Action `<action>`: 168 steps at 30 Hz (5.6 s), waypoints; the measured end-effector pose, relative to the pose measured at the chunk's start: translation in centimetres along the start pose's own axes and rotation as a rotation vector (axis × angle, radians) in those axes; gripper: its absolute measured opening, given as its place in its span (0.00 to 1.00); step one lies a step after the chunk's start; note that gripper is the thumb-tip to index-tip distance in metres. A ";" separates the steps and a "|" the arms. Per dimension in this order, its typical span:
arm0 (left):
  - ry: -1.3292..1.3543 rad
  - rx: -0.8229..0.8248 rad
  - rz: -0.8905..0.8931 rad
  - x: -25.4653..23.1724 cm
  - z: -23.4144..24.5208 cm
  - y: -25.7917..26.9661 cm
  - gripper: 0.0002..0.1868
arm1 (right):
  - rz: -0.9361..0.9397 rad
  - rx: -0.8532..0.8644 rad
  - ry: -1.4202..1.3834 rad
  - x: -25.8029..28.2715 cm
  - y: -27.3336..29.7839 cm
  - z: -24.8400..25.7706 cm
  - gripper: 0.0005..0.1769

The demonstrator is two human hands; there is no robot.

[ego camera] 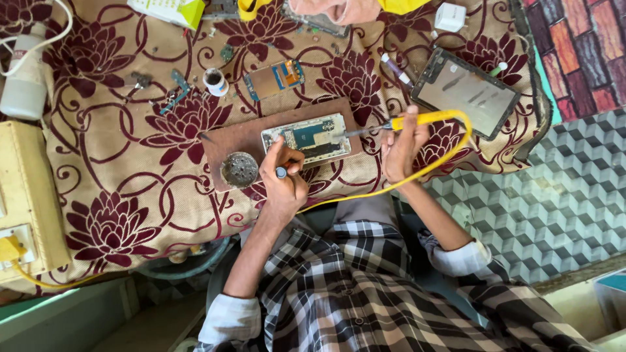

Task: The person solders a circuit board using a soldering iron and solder wire. They repeatedly dip the iron into a solder pot, apply solder to various points on the board, and use a small tool to assist with placement. The work is performed on a table covered with a floral-patterned cloth.

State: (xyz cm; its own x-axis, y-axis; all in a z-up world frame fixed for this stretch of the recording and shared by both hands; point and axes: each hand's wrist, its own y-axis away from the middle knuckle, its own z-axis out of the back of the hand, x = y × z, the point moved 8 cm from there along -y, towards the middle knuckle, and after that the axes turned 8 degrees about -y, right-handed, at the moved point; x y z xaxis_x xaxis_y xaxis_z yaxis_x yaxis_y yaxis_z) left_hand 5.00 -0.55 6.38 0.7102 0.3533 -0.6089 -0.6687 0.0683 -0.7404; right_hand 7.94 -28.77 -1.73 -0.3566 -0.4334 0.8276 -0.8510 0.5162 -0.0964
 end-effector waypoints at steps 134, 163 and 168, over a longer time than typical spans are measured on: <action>0.014 -0.101 0.271 3.2 0.3 1.1 0.35 | 0.102 0.328 0.134 0.7 4.5 -3.1 0.12; -0.125 -0.068 0.227 1.3 1.1 -0.3 0.37 | 0.066 0.275 0.081 0.4 4.2 -1.9 0.13; -0.090 -0.066 0.254 1.6 1.0 0.1 0.37 | 0.069 0.255 0.081 0.3 4.1 -1.5 0.13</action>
State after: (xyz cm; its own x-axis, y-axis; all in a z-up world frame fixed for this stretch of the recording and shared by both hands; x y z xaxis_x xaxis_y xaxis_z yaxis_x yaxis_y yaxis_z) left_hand 5.88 0.99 5.60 0.4970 0.4330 -0.7520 -0.8052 -0.0930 -0.5857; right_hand 4.89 -25.66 -1.07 -0.3937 -0.3376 0.8550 -0.8991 0.3351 -0.2816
